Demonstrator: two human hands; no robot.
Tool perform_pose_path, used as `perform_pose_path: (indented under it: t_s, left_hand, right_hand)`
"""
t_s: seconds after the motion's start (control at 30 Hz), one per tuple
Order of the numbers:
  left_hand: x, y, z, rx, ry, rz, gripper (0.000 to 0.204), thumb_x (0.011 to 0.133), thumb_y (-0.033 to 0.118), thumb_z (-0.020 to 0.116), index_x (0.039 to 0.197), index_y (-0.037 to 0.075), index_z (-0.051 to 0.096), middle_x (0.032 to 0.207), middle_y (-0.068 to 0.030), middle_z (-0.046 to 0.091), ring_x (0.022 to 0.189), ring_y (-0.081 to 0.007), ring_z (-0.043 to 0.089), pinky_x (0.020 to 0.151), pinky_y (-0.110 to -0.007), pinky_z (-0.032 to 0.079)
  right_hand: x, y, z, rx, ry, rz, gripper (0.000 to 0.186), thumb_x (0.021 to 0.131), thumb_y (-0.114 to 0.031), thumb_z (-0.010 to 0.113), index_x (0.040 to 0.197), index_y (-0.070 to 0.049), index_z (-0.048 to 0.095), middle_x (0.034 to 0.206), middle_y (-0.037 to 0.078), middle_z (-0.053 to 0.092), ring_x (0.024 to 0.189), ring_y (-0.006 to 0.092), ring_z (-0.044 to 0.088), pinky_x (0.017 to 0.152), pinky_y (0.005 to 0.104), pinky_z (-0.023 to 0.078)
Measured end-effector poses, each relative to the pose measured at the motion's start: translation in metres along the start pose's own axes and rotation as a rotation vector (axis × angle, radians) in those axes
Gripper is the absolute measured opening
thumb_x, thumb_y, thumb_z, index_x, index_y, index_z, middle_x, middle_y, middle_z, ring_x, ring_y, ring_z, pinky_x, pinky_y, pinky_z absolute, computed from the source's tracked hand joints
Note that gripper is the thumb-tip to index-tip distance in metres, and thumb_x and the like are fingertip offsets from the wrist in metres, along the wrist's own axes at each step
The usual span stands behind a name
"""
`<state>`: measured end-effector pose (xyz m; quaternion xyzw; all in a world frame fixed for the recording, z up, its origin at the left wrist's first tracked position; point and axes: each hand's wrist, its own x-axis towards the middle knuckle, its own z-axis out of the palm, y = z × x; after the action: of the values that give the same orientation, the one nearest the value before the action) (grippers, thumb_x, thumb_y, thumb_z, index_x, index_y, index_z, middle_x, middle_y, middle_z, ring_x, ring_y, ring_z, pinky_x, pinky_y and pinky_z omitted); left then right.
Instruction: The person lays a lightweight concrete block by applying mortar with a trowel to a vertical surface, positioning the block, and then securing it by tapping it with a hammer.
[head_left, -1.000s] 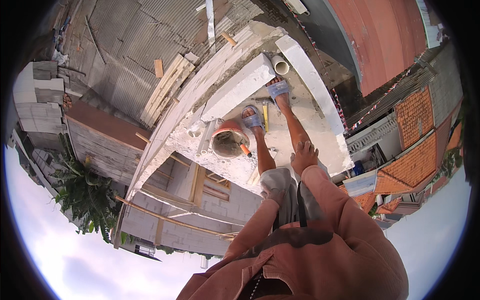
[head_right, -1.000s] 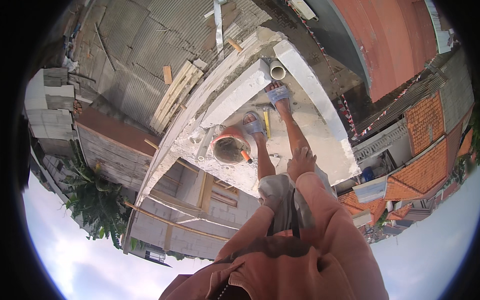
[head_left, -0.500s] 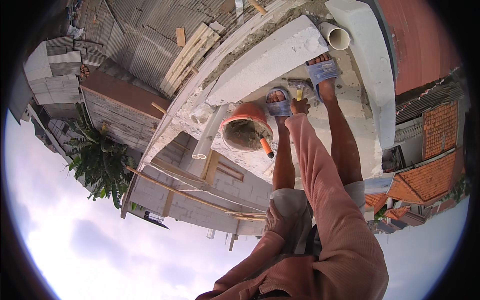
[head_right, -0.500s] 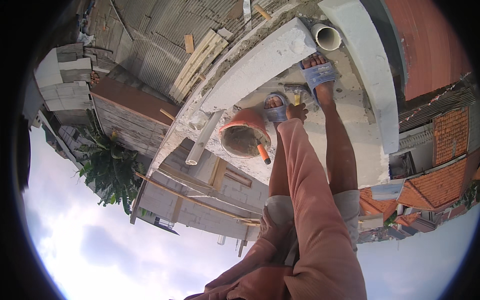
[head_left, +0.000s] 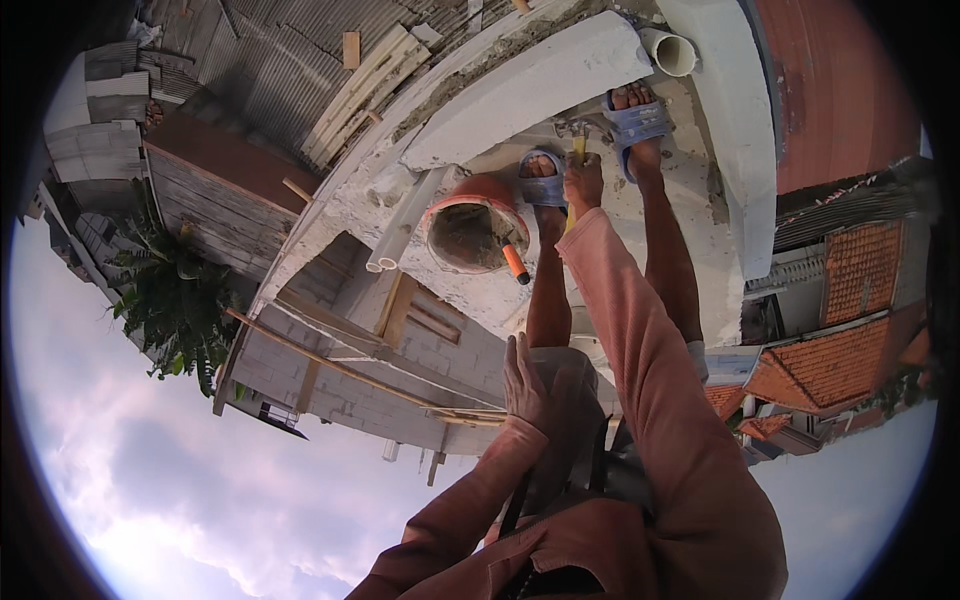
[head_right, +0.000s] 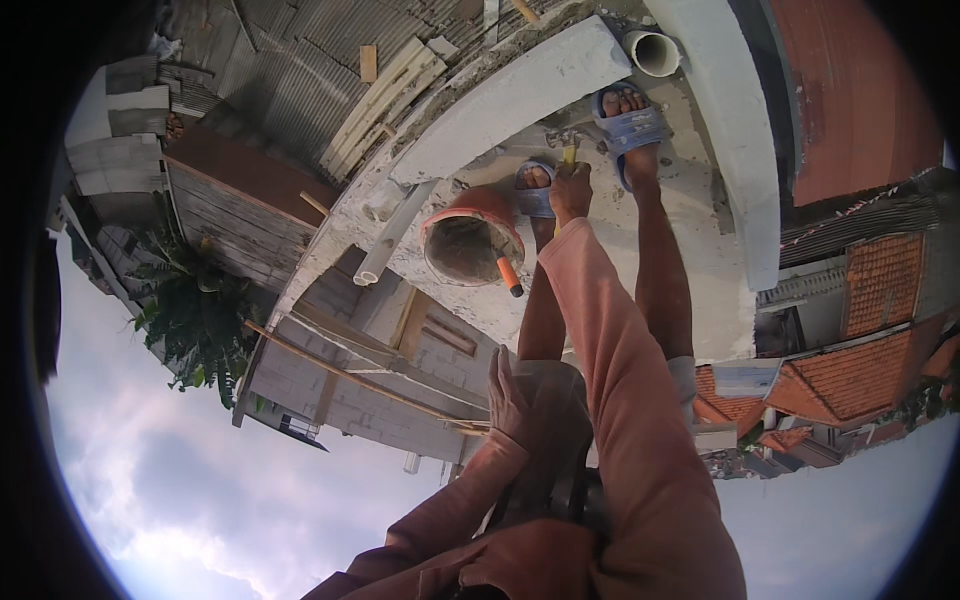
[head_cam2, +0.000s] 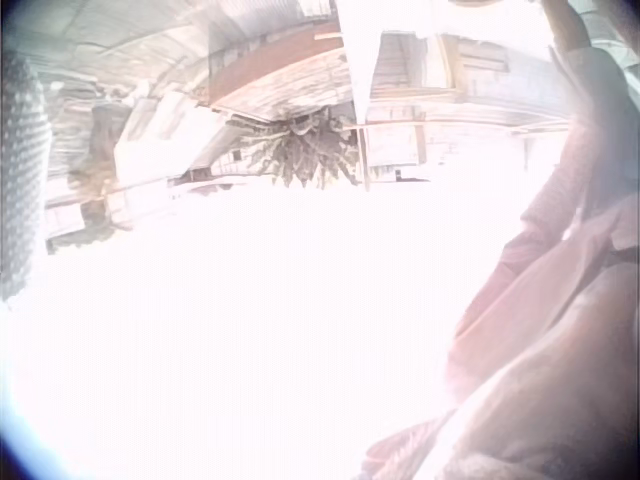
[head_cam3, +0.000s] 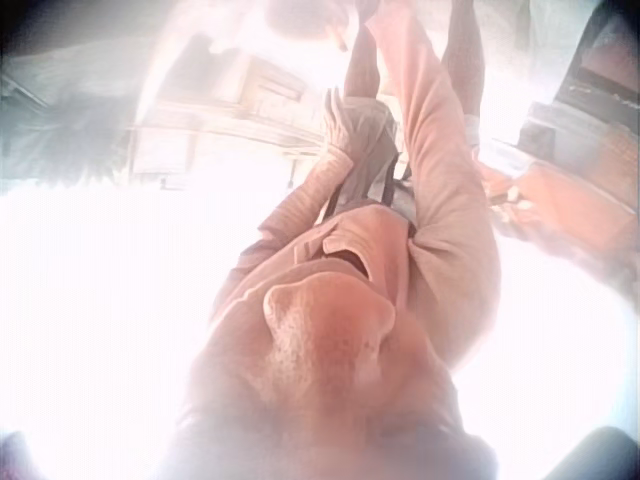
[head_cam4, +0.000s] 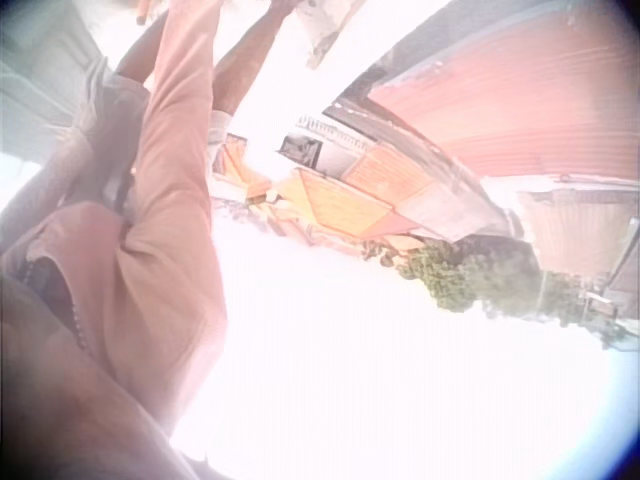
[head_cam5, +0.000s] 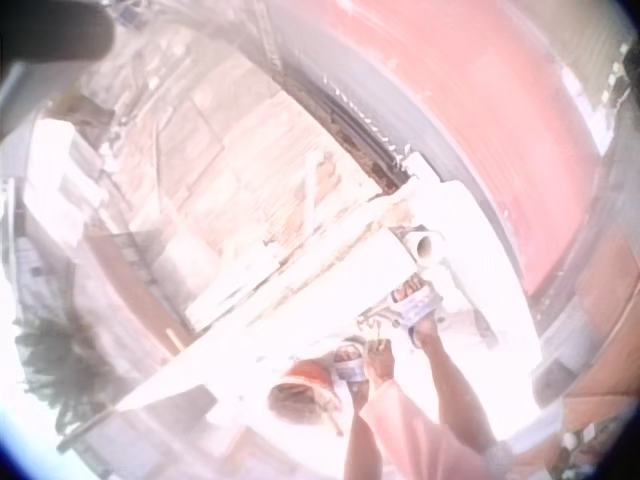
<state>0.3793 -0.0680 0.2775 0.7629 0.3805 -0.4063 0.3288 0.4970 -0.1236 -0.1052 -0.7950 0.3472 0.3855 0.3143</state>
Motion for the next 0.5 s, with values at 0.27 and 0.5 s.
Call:
perform_pose_path:
  t_s: [0.27,0.5]
  left_hand:
    - [0.286,0.12,-0.098,0.508,0.244,0.333,0.117,0.082,0.043,0.08,0.162,0.004,0.005,0.165,-0.0268,0.018,0.156,-0.0423,0.013,0.125,-0.056,0.014]
    - [0.342,0.157,-0.081,0.653,0.033,0.25,0.115,0.08,0.041,0.084,0.164,0.022,0.008,0.163,-0.0222,0.026,0.152,-0.0433,0.025,0.117,-0.067,0.027]
  right_hand:
    - [-0.075,-0.111,-0.073,1.086,-0.477,0.479,0.013,0.1,-0.022,0.057,0.102,-0.008,0.057,0.077,0.003,0.055,0.054,0.0114,0.047,0.047,0.0286,0.04]
    - [-0.058,-0.096,-0.093,1.287,-0.384,0.566,0.01,0.1,-0.018,0.058,0.098,-0.01,0.054,0.074,0.002,0.053,0.053,0.0123,0.048,0.046,0.0285,0.041]
